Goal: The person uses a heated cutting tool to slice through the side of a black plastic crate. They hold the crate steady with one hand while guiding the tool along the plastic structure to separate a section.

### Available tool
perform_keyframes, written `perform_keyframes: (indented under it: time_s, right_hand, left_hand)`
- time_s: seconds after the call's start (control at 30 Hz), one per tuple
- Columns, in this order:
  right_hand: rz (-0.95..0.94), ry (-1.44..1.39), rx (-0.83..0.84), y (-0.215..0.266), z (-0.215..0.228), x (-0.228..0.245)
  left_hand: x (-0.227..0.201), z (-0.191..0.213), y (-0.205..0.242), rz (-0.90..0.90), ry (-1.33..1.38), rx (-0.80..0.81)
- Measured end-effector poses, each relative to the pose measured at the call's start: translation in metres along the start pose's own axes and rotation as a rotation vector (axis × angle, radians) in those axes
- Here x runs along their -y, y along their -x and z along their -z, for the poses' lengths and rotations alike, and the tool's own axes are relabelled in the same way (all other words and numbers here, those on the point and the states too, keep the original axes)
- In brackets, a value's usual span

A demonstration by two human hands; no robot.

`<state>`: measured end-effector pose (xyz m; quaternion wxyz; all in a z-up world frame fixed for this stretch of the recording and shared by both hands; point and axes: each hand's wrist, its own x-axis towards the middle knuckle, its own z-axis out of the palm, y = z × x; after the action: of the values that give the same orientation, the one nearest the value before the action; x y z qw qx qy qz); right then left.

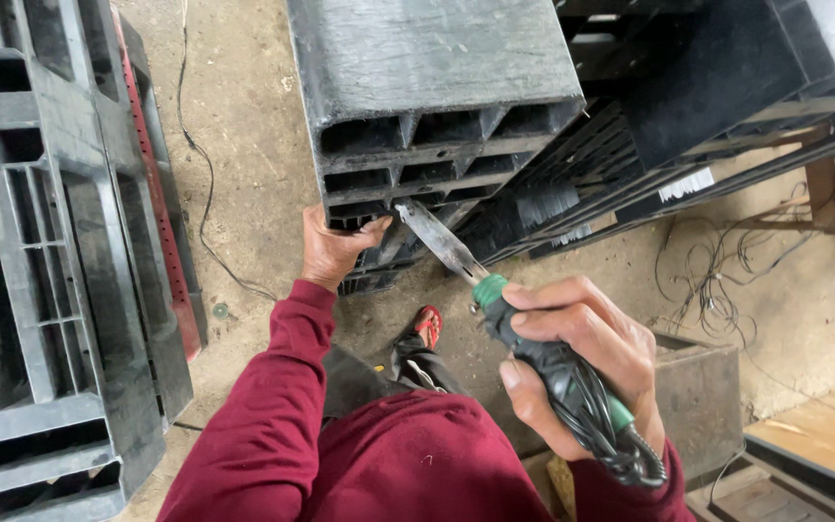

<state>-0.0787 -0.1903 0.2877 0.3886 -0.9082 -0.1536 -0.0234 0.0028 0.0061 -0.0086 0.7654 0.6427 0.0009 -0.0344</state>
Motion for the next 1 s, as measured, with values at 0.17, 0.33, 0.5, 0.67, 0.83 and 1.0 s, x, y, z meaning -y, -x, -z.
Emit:
perform_keyframes:
  time_s: [0.17, 0.33, 0.5, 0.67, 0.83, 1.0]
  right_hand:
    - [-0.028, -0.015, -0.016, -0.001, -0.005, 0.004]
    - [-0.045, 0.013, -0.019, 0.004, -0.009, 0.013]
    - [-0.06, 0.005, -0.038, 0.003, -0.012, 0.01]
    - [-0.115, 0.013, -0.125, 0.008, -0.022, 0.023]
    - [-0.027, 0.048, -0.08, 0.007, -0.03, 0.025]
    - [0.112, 0.162, -0.059, 0.009, -0.04, 0.023]
  left_hand:
    - [-0.002, -0.001, -0.001, -0.028, -0.021, -0.003]
    - [-0.004, -0.002, 0.001, -0.004, 0.116, 0.04]
    - [-0.015, -0.005, 0.007, -0.028, -0.065, -0.056]
    - [-0.035, -0.018, 0.066, 0.086, -0.034, -0.404]
    - [-0.13, -0.041, 0.127, 0.368, 0.569, 0.268]
    - [-0.216, -0.049, 0.11, 0.967, 1.4, 0.212]
